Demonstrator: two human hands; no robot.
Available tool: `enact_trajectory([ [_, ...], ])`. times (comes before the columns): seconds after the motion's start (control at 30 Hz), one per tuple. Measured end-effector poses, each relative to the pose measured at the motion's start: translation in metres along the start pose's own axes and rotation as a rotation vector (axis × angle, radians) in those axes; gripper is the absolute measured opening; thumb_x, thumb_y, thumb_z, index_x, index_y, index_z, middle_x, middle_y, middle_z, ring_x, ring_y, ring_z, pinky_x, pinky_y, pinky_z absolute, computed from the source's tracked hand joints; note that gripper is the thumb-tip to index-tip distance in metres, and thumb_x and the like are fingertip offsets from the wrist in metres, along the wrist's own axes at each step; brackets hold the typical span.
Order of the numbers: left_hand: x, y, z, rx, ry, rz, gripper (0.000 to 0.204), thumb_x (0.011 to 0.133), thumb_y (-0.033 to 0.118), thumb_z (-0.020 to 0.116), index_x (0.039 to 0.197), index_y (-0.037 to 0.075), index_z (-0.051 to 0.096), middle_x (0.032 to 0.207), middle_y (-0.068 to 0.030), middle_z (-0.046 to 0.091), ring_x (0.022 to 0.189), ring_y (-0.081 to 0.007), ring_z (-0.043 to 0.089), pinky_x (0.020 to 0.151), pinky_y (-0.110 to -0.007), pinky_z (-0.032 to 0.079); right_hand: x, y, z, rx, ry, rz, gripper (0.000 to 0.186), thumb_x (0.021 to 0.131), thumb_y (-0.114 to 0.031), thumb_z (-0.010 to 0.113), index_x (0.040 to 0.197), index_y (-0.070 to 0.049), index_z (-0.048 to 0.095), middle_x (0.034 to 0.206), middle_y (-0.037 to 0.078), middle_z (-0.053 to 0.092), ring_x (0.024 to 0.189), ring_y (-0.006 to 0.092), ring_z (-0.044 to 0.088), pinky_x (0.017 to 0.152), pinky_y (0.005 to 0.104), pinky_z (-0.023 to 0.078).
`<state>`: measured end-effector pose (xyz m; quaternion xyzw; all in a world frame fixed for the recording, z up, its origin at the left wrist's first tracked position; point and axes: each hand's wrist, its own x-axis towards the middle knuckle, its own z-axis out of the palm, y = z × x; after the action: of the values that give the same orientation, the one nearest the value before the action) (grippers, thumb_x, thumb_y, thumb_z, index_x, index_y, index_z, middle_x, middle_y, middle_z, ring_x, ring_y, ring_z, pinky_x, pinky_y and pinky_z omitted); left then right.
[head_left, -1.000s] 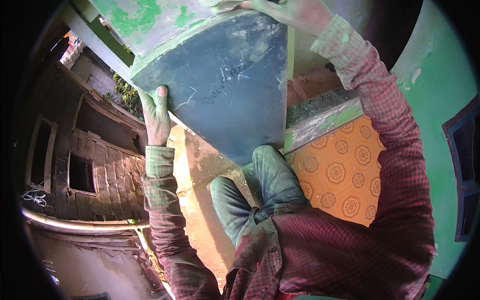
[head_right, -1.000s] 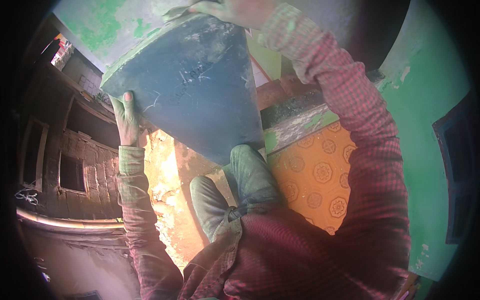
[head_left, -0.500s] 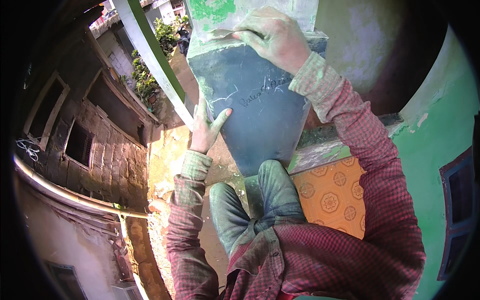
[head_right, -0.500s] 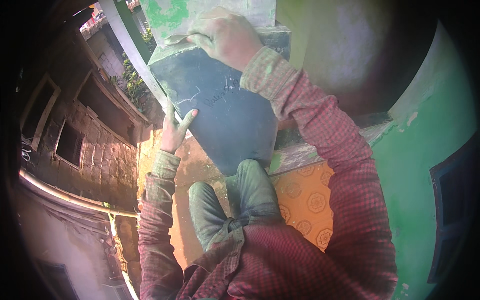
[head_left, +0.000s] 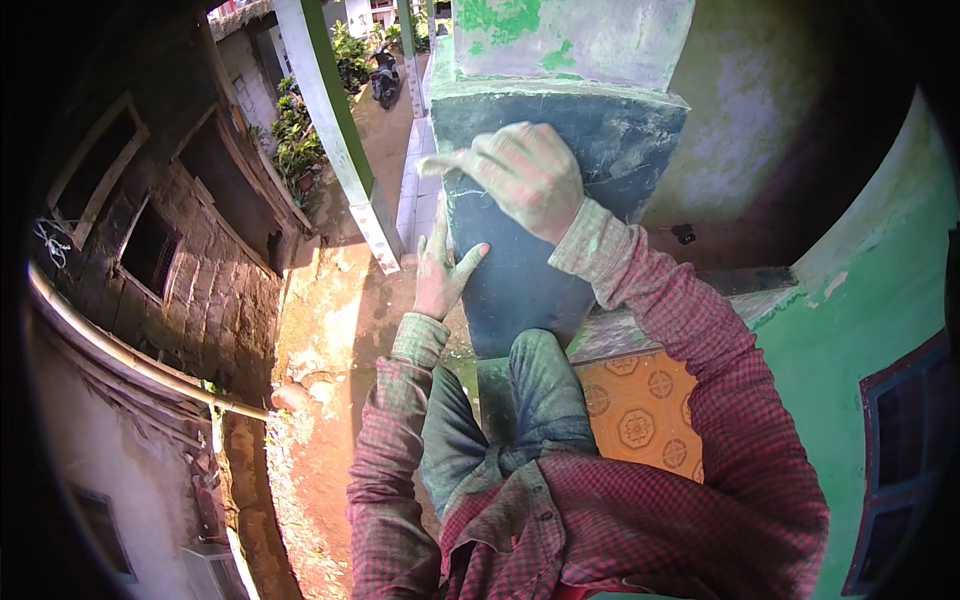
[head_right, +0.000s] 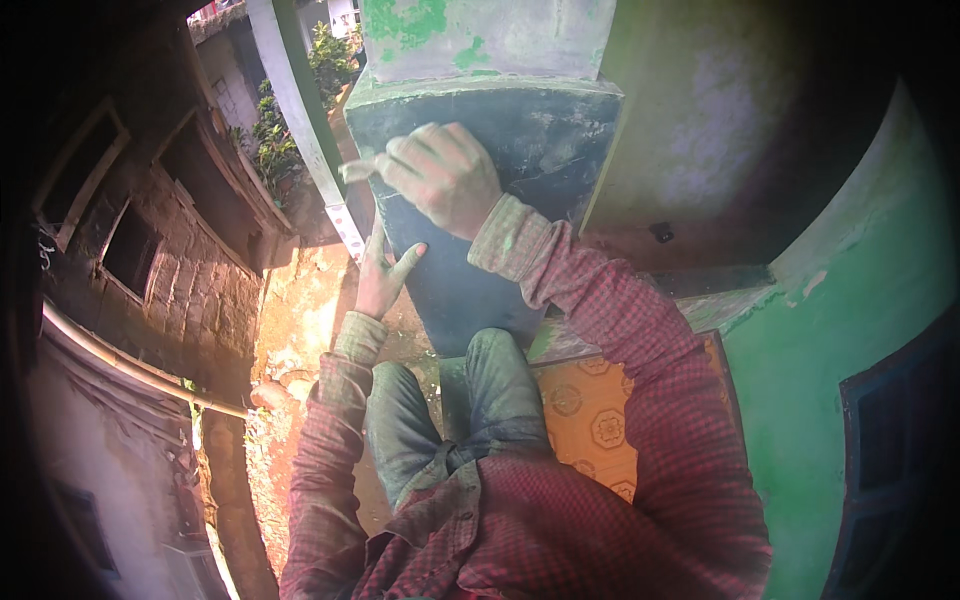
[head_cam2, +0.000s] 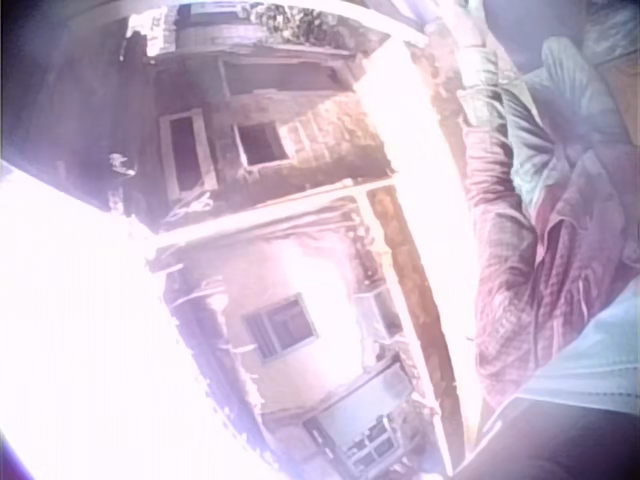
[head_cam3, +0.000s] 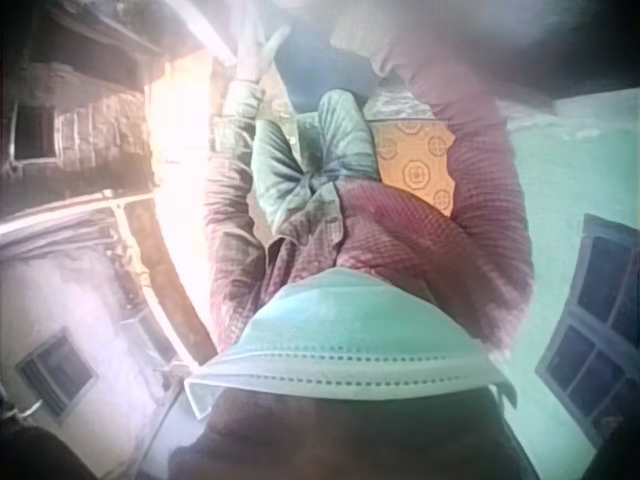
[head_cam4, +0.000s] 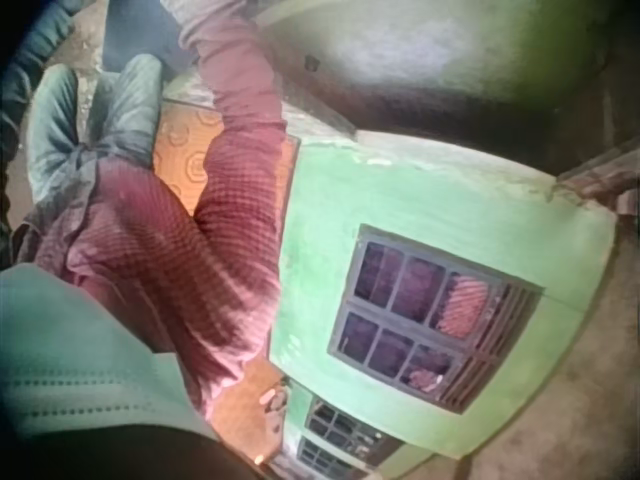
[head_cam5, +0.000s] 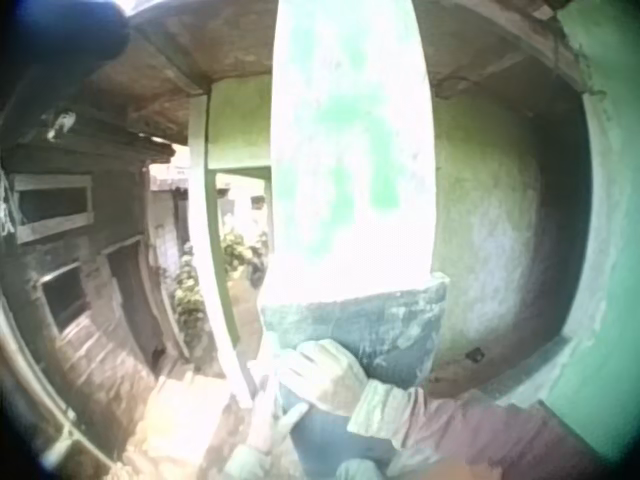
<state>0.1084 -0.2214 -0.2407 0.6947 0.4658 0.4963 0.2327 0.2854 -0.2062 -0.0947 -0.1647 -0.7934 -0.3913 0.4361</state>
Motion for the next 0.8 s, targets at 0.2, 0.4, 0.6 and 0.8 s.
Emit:
enact_trajectory([
  [0.2, -0.003, -0.011, 0.004, -0.241, 0.037, 0.014, 0.096, 0.087, 0.035, 0.079, 0.161, 0.006, 0.025, 0.153, -0.0181, 0.049, 0.131, -0.0317, 0.054, 0.114, -0.048, 0.032, 0.036, 0.009, -0.014, 0.013, 0.017, 0.050, 0.018, 0.078, -0.013, 0.070, 0.096, -0.010, 0.073, 0.095, 0.000, 0.064, 0.087, 0.0170, 0.062, 0.074, 0.0323, 0.052],
  [0.4, -0.003, -0.006, 0.002, -0.005, 0.052, 0.066, 0.096, 0.089, 0.036, 0.078, 0.162, 0.006, 0.023, 0.158, -0.0187, 0.043, 0.141, -0.0321, 0.047, 0.120, -0.050, 0.025, 0.007, -0.009, -0.003, -0.006, -0.092, -0.010, 0.010, 0.078, -0.015, 0.066, 0.087, -0.013, 0.066, 0.091, 0.000, 0.061, 0.083, 0.0177, 0.060, 0.070, 0.0317, 0.050],
  [0.6, 0.005, 0.002, 0.002, -0.068, -0.004, 0.026, 0.098, 0.088, 0.037, 0.078, 0.161, 0.005, 0.022, 0.157, -0.0203, 0.043, 0.138, -0.0327, 0.050, 0.117, -0.045, 0.030, 0.055, 0.048, -0.036, -0.093, -0.025, 0.086, 0.012, 0.079, -0.012, 0.067, 0.091, -0.012, 0.067, 0.091, 0.002, 0.062, 0.088, 0.0210, 0.062, 0.077, 0.0352, 0.054],
  [0.8, 0.045, 0.064, -0.029, -0.139, 0.022, 0.104, 0.093, 0.097, 0.036, 0.070, 0.162, 0.000, 0.013, 0.160, -0.0235, 0.034, 0.148, -0.0312, 0.035, 0.121, -0.040, 0.030, 0.114, 0.102, -0.069, -0.197, -0.011, -0.006, 0.010, 0.080, -0.010, 0.065, 0.089, -0.010, 0.067, 0.089, 0.004, 0.061, 0.087, 0.0227, 0.063, 0.076, 0.0358, 0.055],
])
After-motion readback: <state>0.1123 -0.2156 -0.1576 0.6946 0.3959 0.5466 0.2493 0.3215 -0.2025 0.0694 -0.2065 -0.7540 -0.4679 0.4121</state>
